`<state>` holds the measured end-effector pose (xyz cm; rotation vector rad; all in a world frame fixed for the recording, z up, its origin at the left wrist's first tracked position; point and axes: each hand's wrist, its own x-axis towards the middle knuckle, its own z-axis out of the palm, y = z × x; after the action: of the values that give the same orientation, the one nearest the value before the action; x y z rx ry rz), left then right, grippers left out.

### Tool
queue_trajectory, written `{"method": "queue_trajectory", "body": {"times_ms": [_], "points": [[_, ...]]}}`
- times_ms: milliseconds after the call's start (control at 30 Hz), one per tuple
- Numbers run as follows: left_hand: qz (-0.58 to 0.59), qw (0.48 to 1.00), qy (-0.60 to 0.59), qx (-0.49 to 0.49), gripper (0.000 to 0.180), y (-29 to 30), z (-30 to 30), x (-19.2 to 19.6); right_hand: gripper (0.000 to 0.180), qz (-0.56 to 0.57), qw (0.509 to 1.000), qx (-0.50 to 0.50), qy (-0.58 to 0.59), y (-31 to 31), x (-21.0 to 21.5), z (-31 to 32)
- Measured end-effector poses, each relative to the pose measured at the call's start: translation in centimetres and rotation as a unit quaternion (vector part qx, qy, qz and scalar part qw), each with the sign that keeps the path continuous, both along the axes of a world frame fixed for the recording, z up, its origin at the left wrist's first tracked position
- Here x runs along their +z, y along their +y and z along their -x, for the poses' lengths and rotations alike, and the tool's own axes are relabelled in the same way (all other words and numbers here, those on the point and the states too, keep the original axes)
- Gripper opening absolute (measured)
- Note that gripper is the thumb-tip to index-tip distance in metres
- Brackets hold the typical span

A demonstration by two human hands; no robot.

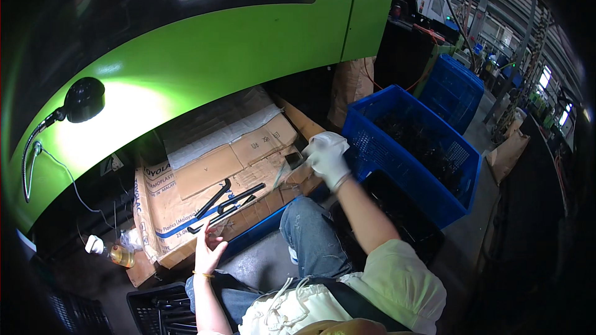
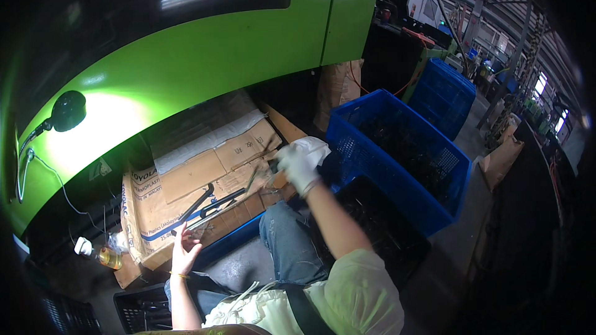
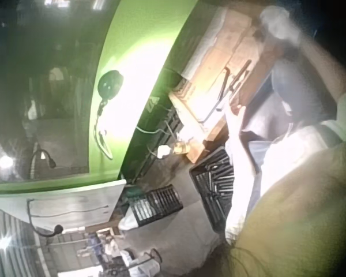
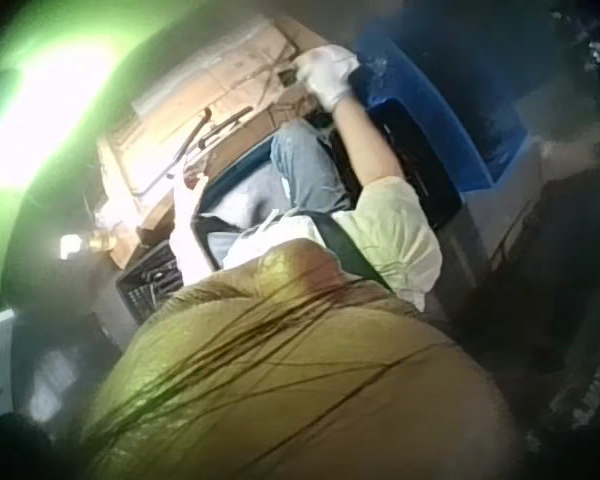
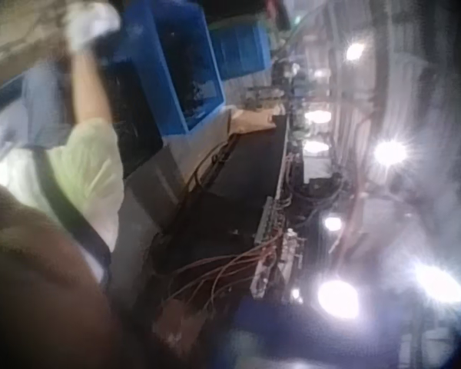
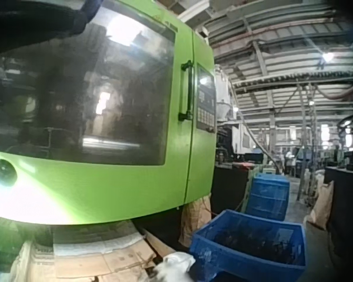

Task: Manually assembling black plastic components and connectors onto L-shaped tubes.

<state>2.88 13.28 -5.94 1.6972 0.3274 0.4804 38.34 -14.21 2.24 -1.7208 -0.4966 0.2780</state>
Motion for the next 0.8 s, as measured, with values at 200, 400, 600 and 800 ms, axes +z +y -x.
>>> {"method": "queue_trajectory", "body": {"times_ms": [200,400,600,800], "points": [[-0.065,0.997,0.031,0.019,0.075,1.1,1.6,-2.0,0.028,-0.300,0.868,-0.392,-0.055,-8.8,10.0,-5.4],[0.046,0.996,0.057,0.051,0.059,2.1,-0.3,-4.4,0.015,-0.158,0.965,-0.059,0.203,-2.3,-7.5,-4.9],[-0.083,0.983,0.137,0.090,0.053,2.5,-1.0,-3.5,0.029,-0.098,0.928,0.156,0.325,11.7,-8.2,4.9],[-0.413,0.886,0.137,0.161,0.042,6.6,-3.2,-5.0,0.032,-0.172,0.908,0.073,0.376,15.0,-13.3,4.5]]}}
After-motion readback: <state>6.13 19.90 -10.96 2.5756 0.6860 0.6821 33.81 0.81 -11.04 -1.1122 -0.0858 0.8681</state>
